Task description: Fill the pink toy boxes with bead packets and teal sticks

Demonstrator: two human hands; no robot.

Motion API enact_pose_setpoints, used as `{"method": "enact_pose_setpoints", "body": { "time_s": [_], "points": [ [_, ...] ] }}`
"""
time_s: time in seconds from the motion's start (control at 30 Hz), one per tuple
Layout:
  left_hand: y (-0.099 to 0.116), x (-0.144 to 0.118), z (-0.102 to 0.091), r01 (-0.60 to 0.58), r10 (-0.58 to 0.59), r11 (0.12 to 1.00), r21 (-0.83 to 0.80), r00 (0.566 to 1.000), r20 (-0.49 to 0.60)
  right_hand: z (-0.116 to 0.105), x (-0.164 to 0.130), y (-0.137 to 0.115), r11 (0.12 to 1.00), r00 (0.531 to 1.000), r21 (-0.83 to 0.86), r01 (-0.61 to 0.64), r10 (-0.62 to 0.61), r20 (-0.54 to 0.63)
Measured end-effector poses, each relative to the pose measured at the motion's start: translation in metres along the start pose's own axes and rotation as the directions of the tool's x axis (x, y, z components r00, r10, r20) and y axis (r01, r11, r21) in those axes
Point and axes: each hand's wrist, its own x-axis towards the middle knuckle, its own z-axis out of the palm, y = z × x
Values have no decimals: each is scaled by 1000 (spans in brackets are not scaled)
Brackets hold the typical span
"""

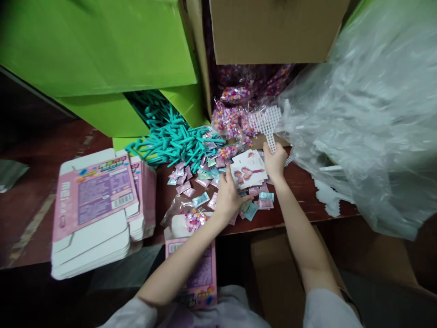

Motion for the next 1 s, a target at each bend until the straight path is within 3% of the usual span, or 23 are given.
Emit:
{"method": "enact_pose_setpoints", "body": {
  "time_s": [0.13,0.27,0.37,0.53,0.67,0.77,0.87,0.93,0.97,1.0],
  "points": [
    [-10,11,15,-6,4,995,-100,1000,-15,-19,-33,19,999,992,38,26,-30,126],
    [-5,27,23,3,-5,991,-136,1000,-9,-15,-47,26,1000,978,19,-22,17,210],
    [1,37,27,-2,3,996,-92,1000,10,-4,-36,24,998,974,43,-45,35,223],
    [4,61,37,30,-29,1000,-6,996,82,14,-11,23,979,949,-25,-205,204,240],
    [15,63,35,-11,8,999,30,992,125,18,1,24,981,935,-128,-149,182,306],
    [17,31,5,-98,94,994,55,994,59,4,-8,15,989,971,-145,-34,67,228],
    [-4,-27,-49,-240,247,965,105,967,-59,-25,-42,0,998,998,-42,42,-40,46],
    [-34,-62,-84,-219,241,964,152,960,-145,-46,-75,-11,983,988,176,-57,30,150],
    [-53,-74,-97,-164,205,967,197,956,-210,-54,-91,-17,947,963,293,-134,55,264],
    [-72,-83,-107,-139,193,959,248,959,-209,-61,-107,-22,905,931,379,-193,47,362]
  ]
}}
